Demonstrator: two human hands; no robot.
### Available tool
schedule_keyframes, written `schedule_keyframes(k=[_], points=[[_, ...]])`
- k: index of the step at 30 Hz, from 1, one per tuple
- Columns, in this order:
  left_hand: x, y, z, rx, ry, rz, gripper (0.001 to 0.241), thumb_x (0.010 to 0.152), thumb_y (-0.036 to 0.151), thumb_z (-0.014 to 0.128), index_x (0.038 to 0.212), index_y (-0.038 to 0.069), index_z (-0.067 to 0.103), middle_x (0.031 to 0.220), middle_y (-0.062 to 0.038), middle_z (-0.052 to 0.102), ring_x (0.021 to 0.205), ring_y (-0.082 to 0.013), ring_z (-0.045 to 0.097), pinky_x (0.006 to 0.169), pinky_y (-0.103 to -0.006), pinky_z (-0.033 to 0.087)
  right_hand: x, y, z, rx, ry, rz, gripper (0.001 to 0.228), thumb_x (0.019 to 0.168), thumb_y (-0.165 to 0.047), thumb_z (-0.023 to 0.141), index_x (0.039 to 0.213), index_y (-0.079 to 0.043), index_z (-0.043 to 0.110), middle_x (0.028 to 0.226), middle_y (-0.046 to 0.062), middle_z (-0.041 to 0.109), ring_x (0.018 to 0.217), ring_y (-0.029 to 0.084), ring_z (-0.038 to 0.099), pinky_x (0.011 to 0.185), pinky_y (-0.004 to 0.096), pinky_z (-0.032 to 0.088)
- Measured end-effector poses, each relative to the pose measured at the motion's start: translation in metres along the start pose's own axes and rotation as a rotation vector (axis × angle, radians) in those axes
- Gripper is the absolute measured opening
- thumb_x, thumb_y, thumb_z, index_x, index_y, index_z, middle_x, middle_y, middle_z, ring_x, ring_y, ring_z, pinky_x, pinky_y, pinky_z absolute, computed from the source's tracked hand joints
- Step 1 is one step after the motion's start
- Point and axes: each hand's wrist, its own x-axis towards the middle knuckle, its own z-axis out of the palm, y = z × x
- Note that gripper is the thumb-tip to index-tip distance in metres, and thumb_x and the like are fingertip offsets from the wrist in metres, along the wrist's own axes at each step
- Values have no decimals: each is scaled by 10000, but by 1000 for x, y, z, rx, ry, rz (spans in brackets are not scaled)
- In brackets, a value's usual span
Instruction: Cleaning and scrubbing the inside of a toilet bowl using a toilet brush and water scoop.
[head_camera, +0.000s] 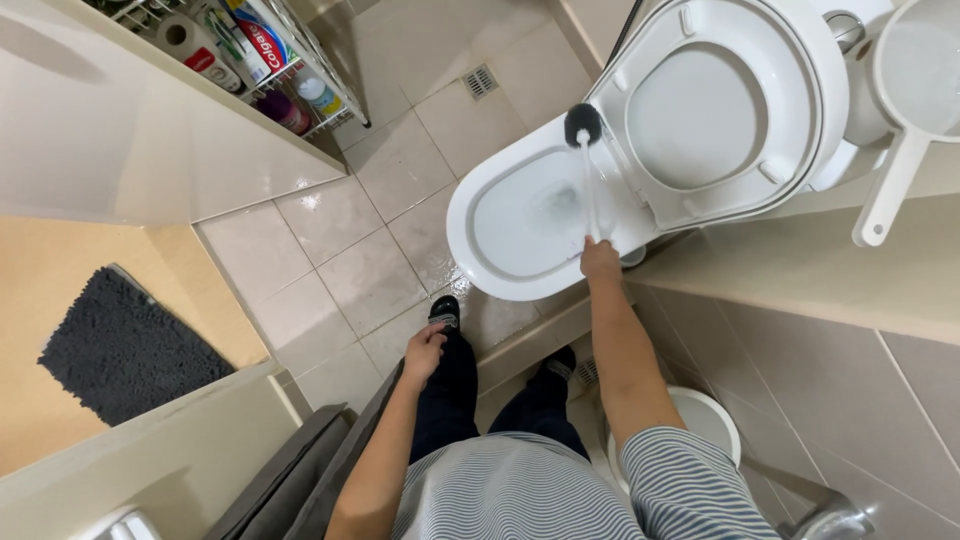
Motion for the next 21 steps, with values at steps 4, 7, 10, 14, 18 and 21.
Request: schedule_keyframes(k=[4,7,10,14,18,21], points=[[4,0,-1,-13,-18,-58,352,939,132,602,1269,71,706,910,-25,703,689,-130,585,633,-287,494,-9,-2,31,-42,-23,-26,586,1096,-514,386,1232,8,616,1223,245,688,1115,396,687,920,497,569],[9,-4,1,-1,-29,-59,349,944,131,587,1266,75,711,905,-25,701,686,-123,594,622,-278,498,-31,4,43,-257,-82,-205,588,1083,-534,363,1252,-18,589,1205,247,676,1119,398,666,912,516,550],[11,-3,3,0,-34,-55,352,934,119,602,1263,69,716,901,-38,701,684,-129,586,626,-282,490,-54,13,42,-447,-162,-346,597,1068,-558,340,1293,-53,566,1176,226,700,1101,384,684,893,515,566],[9,5,3,-26,-38,-25,344,951,126,584,1265,64,710,934,-26,707,721,-115,601,689,-270,515,-45,33,68,-256,-95,-281,612,1073,-571,346,1266,-43,586,1115,230,704,997,380,696,809,499,567],[-5,18,5,-7,-39,-22,367,938,117,612,1290,77,704,954,-39,713,737,-128,592,728,-280,526,-47,31,82,469,-168,30,583,1089,-555,347,1115,-11,556,806,175,584,606,305,578,509,446,482],[-9,19,6,67,-5,-71,368,938,133,613,1291,98,713,959,-44,736,734,-142,619,724,-285,528,-65,13,75,903,-397,178,532,1090,-549,332,948,-61,488,597,60,428,431,201,377,388,382,346]])
